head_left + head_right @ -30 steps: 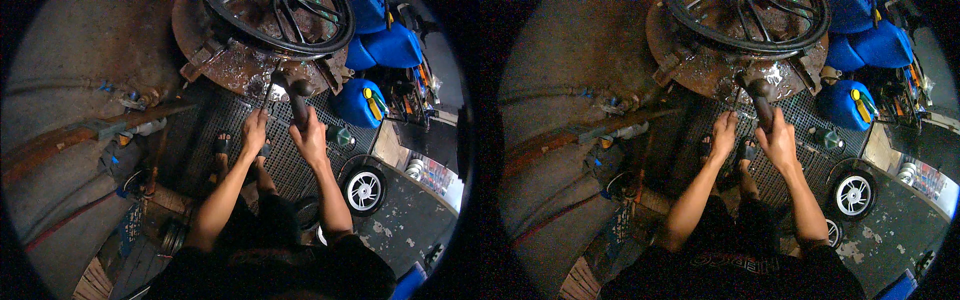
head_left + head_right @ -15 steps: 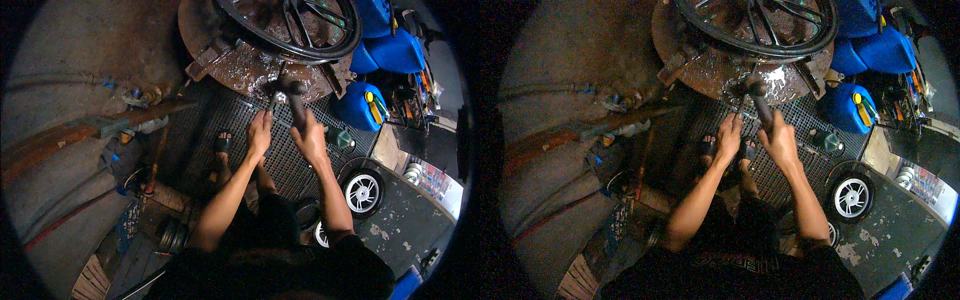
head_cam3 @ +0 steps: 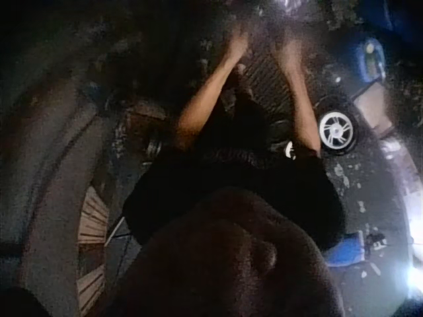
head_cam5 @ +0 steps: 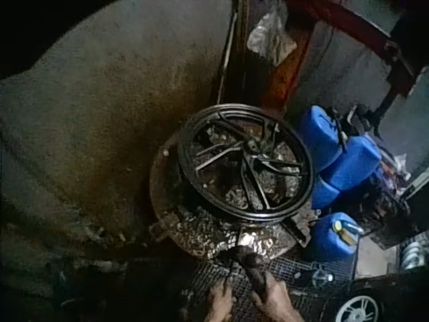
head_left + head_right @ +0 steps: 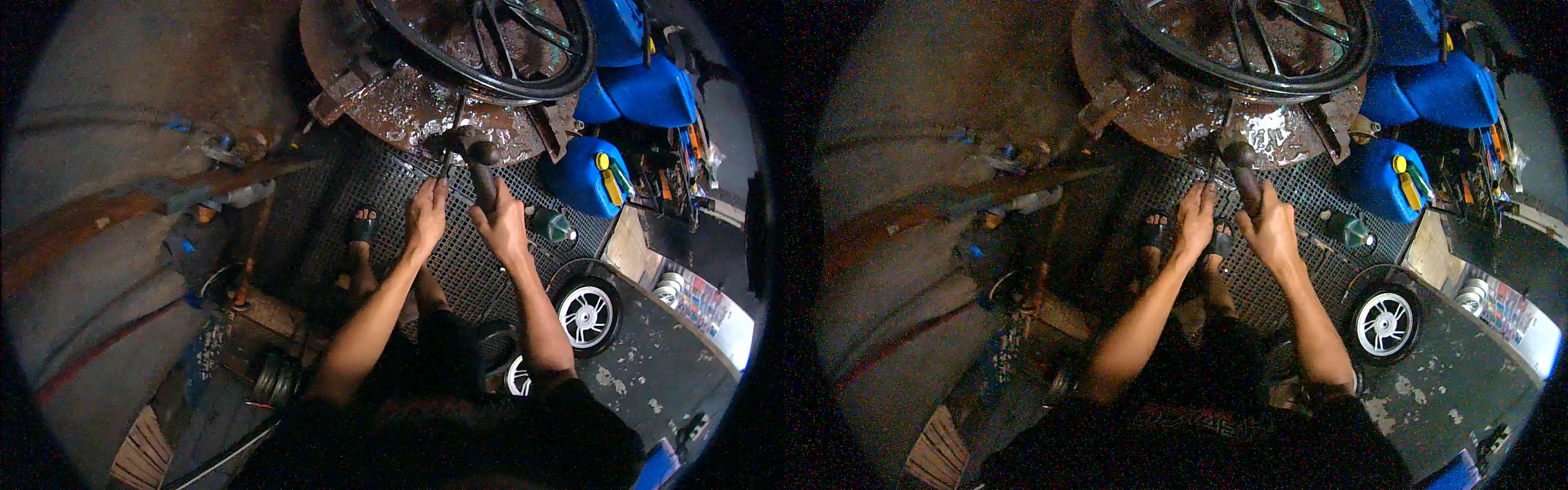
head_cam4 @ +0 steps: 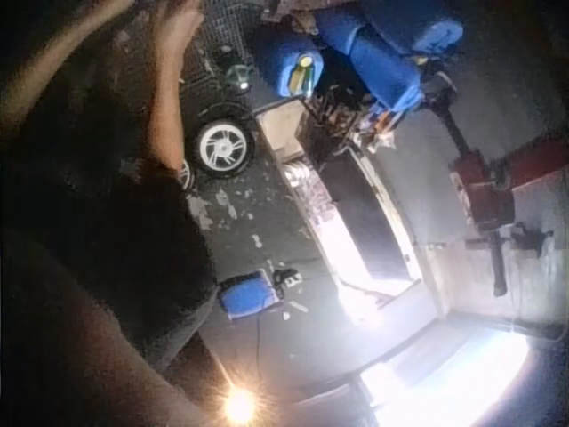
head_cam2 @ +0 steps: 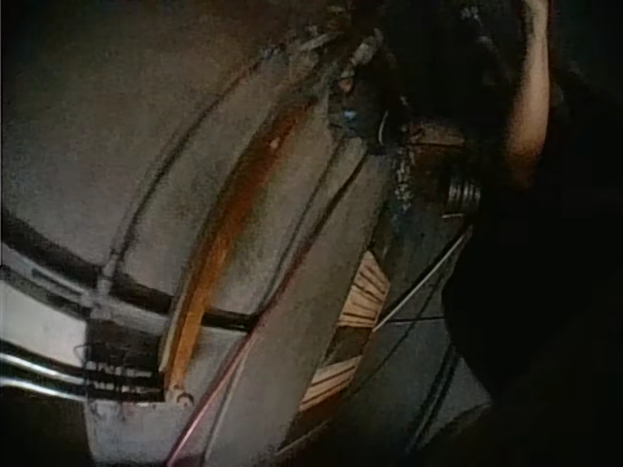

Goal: The person uses a hammer and a metal punch to drive a component out of the center of a motorcycle wheel rim. The rim is supported on a tire changing machine while the person strikes the punch repeatedly to displace the part.

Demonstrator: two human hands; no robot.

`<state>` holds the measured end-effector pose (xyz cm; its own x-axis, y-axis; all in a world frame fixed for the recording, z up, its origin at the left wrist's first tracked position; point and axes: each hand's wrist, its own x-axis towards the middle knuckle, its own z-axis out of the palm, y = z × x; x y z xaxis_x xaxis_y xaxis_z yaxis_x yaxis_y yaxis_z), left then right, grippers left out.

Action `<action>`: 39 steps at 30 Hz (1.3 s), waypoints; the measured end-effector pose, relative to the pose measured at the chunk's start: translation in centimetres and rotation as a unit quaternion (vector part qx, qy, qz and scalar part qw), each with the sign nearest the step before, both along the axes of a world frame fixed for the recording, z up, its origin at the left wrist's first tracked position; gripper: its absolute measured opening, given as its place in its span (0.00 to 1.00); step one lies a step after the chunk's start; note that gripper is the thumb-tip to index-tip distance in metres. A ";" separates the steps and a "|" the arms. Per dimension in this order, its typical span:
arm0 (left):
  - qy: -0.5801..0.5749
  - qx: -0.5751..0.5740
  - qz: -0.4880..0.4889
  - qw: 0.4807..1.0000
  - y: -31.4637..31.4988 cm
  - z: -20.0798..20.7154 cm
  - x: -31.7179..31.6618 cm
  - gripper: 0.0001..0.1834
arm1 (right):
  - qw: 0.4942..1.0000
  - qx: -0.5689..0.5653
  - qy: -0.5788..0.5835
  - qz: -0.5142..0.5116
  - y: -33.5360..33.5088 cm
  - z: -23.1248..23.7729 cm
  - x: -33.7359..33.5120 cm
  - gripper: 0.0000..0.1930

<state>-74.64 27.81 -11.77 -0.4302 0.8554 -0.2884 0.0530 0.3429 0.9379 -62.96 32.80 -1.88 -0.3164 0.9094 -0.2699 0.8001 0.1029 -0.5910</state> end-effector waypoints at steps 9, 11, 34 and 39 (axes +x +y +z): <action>0.009 -0.012 -0.004 1.000 0.1 -0.6 -0.2 0.17 | 0.973 0.146 0.164 -0.074 -0.4 5.8 0.0 0.14; 0.024 0.005 -0.007 1.000 0.1 -0.6 -0.2 0.18 | 0.969 0.200 0.138 -0.037 -0.2 5.6 0.4 0.15; -0.340 -0.089 -0.004 0.936 1.6 0.0 -1.0 0.22 | 0.992 0.047 0.119 -0.012 1.7 2.1 -0.8 0.18; -0.544 -0.067 0.020 0.836 1.5 -0.6 -2.1 0.20 | 0.997 0.013 0.072 -0.002 1.5 -0.4 -1.1 0.21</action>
